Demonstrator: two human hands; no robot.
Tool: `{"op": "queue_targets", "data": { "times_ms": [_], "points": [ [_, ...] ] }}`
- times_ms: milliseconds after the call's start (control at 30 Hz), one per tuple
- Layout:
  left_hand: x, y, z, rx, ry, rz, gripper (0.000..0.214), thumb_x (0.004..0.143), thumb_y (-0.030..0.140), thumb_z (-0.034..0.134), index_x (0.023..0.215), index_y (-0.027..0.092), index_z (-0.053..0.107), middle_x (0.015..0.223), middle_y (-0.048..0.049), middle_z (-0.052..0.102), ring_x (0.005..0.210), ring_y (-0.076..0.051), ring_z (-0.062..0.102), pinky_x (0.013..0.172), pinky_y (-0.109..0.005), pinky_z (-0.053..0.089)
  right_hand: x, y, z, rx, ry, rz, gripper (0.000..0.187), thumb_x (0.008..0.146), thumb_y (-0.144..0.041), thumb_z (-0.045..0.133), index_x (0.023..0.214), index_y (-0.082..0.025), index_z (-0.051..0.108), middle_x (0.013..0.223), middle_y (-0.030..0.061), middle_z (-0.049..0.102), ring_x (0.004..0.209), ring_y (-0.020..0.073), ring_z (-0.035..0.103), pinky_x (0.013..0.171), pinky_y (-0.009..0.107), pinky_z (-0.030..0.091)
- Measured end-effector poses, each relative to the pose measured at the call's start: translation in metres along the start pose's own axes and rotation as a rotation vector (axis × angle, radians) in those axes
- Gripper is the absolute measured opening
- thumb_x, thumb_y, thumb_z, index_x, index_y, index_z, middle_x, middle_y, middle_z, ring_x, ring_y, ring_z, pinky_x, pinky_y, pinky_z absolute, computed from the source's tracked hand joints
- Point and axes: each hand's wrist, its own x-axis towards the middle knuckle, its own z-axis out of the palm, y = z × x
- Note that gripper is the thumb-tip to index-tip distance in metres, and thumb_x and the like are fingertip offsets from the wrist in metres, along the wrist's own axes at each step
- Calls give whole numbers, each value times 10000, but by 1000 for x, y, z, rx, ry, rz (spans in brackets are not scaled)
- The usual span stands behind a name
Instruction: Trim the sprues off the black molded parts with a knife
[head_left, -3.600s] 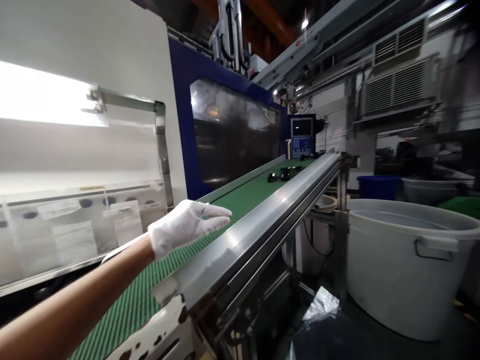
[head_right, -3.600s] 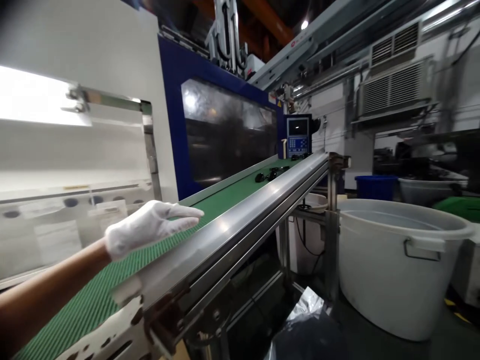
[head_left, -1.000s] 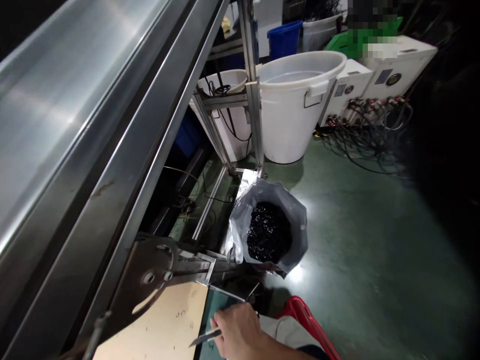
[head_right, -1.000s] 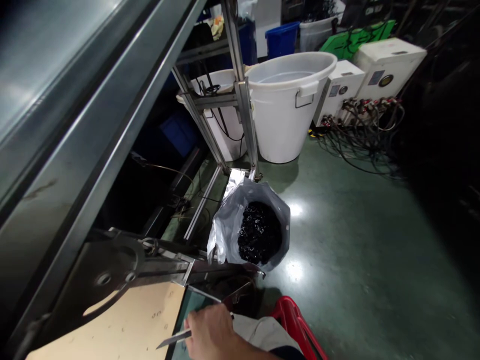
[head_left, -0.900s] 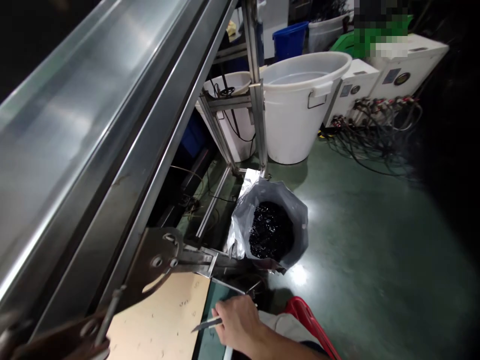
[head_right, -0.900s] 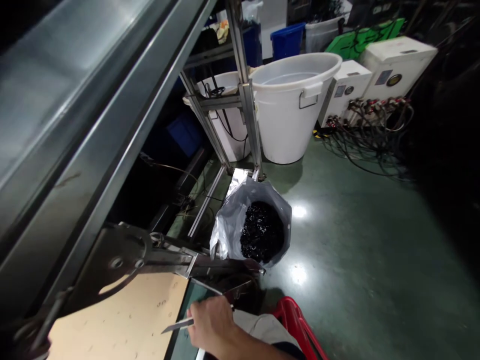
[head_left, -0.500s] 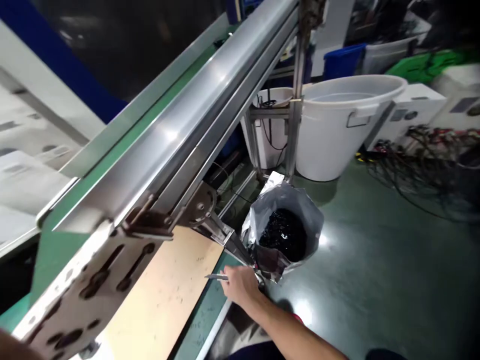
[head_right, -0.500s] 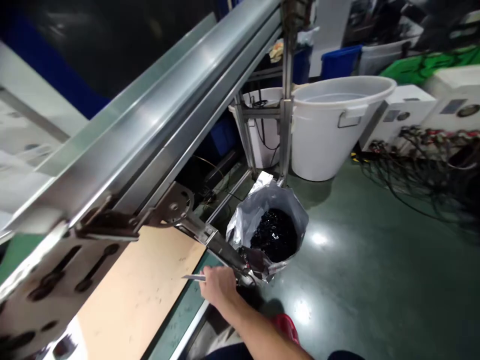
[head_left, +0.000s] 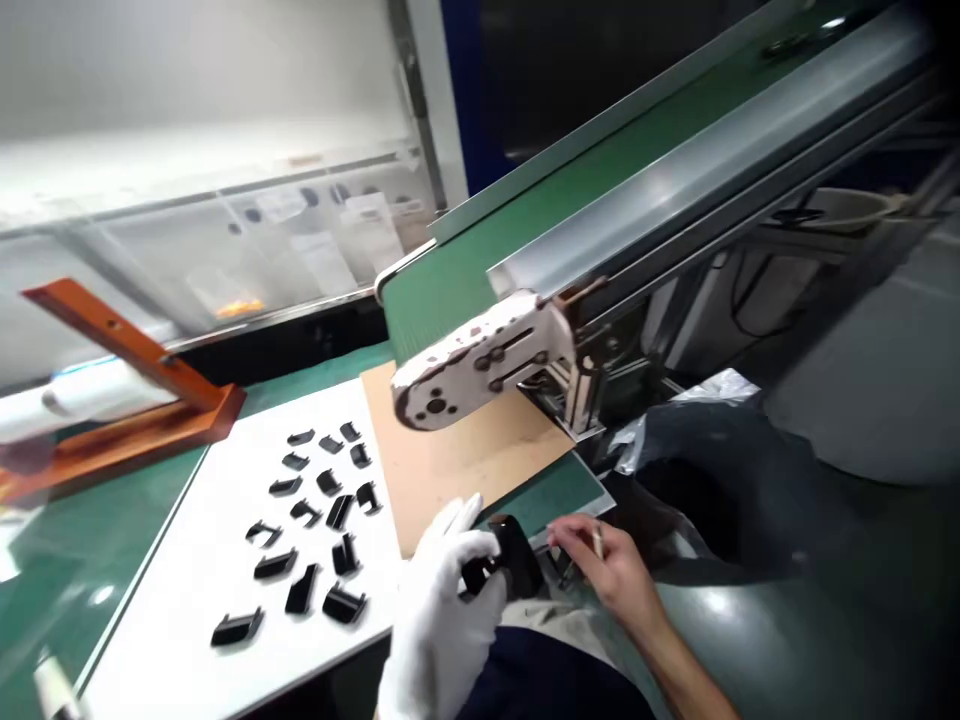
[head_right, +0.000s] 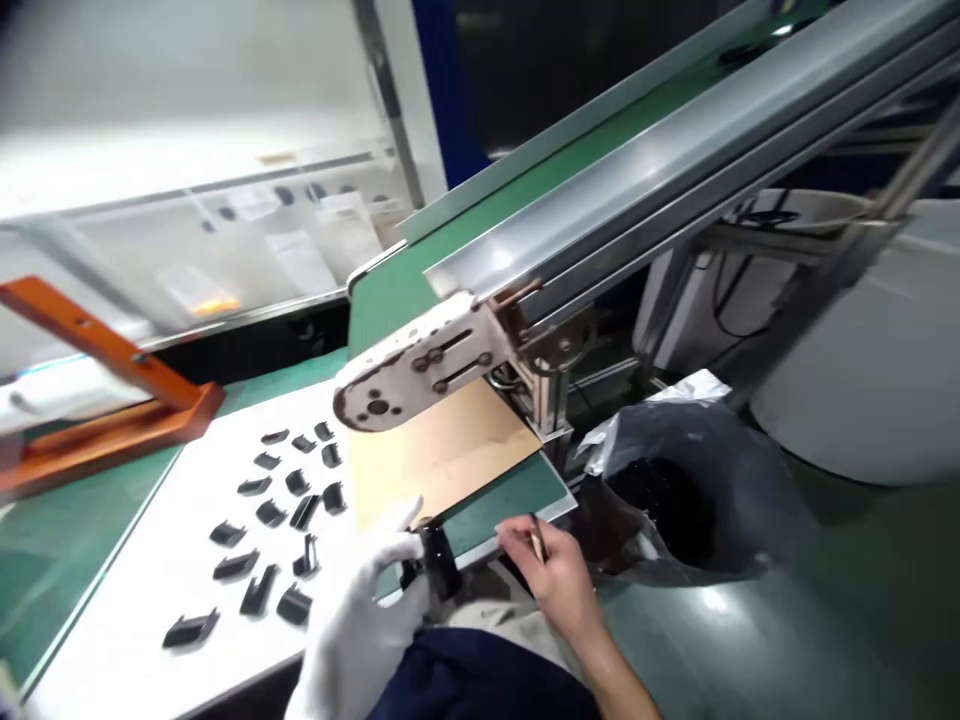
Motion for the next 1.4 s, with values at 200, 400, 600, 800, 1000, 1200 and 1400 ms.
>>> {"op": "queue_targets", "data": {
  "times_ms": [200, 400, 600, 800, 1000, 1200, 1400],
  "points": [
    [-23, -14, 3, -60, -154, -71, 277, 714, 8, 671, 901, 207, 627, 1198, -127, 692, 1194, -316, 602, 959, -537, 525, -33, -33, 20, 331, -83, -72, 258, 893, -442, 573, 949, -248, 733, 986, 73, 708, 945, 239, 636, 810, 316, 487],
    [-23, -17, 9, -145, -238, -93, 334, 673, -32, 702, 891, 211, 631, 1129, -97, 731, 1168, -311, 626, 1003, -559, 495, -27, -33, 35, 500, -145, 55, 222, 820, -456, 681, 833, -243, 740, 737, -1, 599, 670, 157, 525, 594, 252, 418],
    [-12, -32, 11, -226, -287, -93, 332, 687, -50, 692, 877, 215, 627, 1002, -35, 756, 1194, -303, 609, 1054, -538, 455, -20, -24, 47, 640, -130, 189, 234, 761, -457, 755, 836, -235, 744, 689, -17, 593, 650, 140, 515, 588, 237, 413],
    [-5, -36, 9, -286, -205, -23, 264, 745, 4, 705, 885, 210, 620, 1062, -27, 725, 1187, -264, 611, 1145, -534, 332, -20, -17, 64, 807, -66, 310, 306, 636, -453, 849, 795, -215, 742, 535, -38, 549, 489, 105, 456, 458, 221, 386],
    [-6, -50, -11, -206, -152, -23, 353, 782, 117, 737, 1094, 229, 612, 1190, -77, 688, 1289, -304, 519, 1113, -549, 377, -7, -21, 69, 929, 104, 413, 320, 540, -381, 901, 706, -204, 693, 463, -79, 477, 356, 22, 236, 307, 143, 205],
    [-19, -76, -36, -330, -227, -328, 964, 632, 419, 874, 1439, 272, 367, 1386, -132, 550, 1276, -344, 527, 1059, -502, 459, 6, -30, 63, 986, 108, 522, 362, 548, -430, 894, 749, -211, 687, 645, -16, 645, 356, -20, 188, 309, 117, 228],
    [-26, -63, -23, -459, -242, -310, 1264, 489, 321, 954, 1504, 312, 201, 1385, -102, 535, 1277, -313, 524, 1083, -443, 440, 2, -36, 72, 979, 37, 571, 355, 523, -424, 908, 689, -202, 687, 603, -26, 601, 354, -17, 210, 298, 114, 230]
  ]
}}
